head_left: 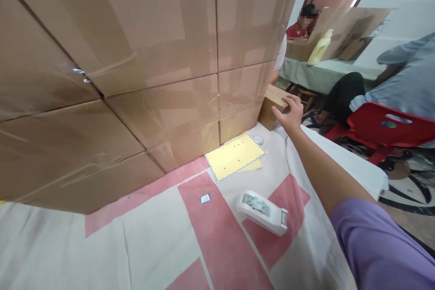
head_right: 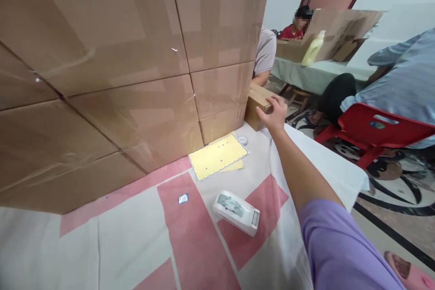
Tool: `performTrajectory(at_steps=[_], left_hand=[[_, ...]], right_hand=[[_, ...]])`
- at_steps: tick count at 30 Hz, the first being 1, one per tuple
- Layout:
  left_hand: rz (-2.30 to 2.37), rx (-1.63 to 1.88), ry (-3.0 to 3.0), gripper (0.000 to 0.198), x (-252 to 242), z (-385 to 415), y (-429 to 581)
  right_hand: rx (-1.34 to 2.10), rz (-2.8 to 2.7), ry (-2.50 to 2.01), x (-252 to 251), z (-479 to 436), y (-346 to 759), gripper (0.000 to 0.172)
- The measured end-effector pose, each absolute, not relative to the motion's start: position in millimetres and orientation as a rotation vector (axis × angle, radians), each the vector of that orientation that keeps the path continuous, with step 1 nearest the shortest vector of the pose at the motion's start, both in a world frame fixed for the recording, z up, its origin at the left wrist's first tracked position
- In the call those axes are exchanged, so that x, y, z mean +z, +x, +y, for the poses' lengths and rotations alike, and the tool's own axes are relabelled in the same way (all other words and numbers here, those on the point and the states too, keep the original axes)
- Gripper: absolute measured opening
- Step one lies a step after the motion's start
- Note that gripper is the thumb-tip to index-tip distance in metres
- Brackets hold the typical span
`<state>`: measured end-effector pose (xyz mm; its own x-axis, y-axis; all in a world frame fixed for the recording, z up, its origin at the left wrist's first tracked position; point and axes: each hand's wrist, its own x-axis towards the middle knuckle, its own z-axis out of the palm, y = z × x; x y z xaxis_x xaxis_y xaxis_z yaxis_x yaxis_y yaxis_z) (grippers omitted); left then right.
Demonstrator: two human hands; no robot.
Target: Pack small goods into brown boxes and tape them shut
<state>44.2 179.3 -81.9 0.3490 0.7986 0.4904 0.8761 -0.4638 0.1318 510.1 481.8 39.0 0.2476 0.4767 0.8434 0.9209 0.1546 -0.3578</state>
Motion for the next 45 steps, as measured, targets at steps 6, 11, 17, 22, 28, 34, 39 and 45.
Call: performTrajectory(at_steps=[6, 11, 17, 22, 28, 34, 39, 45], left_hand=[[-1.496, -0.850, -2.569, 0.019, -79, 186, 65], [-1.415, -0.922, -2.559, 0.020, -56, 152, 54], [-1.319, -0.978, -2.478, 0.019, -32, 120, 26], [-1.312, -1.038, -2.406, 0.013, -29, 83, 12], [-1.328, -1.120, -2.320, 0.021, -22, 68, -51], [-1.941, -1.589, -2.084, 0.025, 48, 143, -213], [-2.305, -1.961, -1.478, 0.049, 66, 247, -302], [-2.250, -2.190, -1.266, 0.070, 32, 348, -334]], right_hand=[[-0.411, -1.455, -1.734, 57, 491, 496, 0.054], [-0.285, -1.579, -1.992, 82, 443, 470, 0.091], [-0.153, -1.811, -1.863, 79, 349, 373, 0.084], [-0.071, -2.088, -1.604, 88, 300, 264, 0.066], [0.124, -2.468, -1.135, 74, 264, 126, 0.046], [0.410, -2.417, -0.919, 43, 266, -12, 0.046], [0.587, -2.089, -1.044, 34, 304, -105, 0.058], [0.726, -1.895, -1.070, 16, 342, -166, 0.079]])
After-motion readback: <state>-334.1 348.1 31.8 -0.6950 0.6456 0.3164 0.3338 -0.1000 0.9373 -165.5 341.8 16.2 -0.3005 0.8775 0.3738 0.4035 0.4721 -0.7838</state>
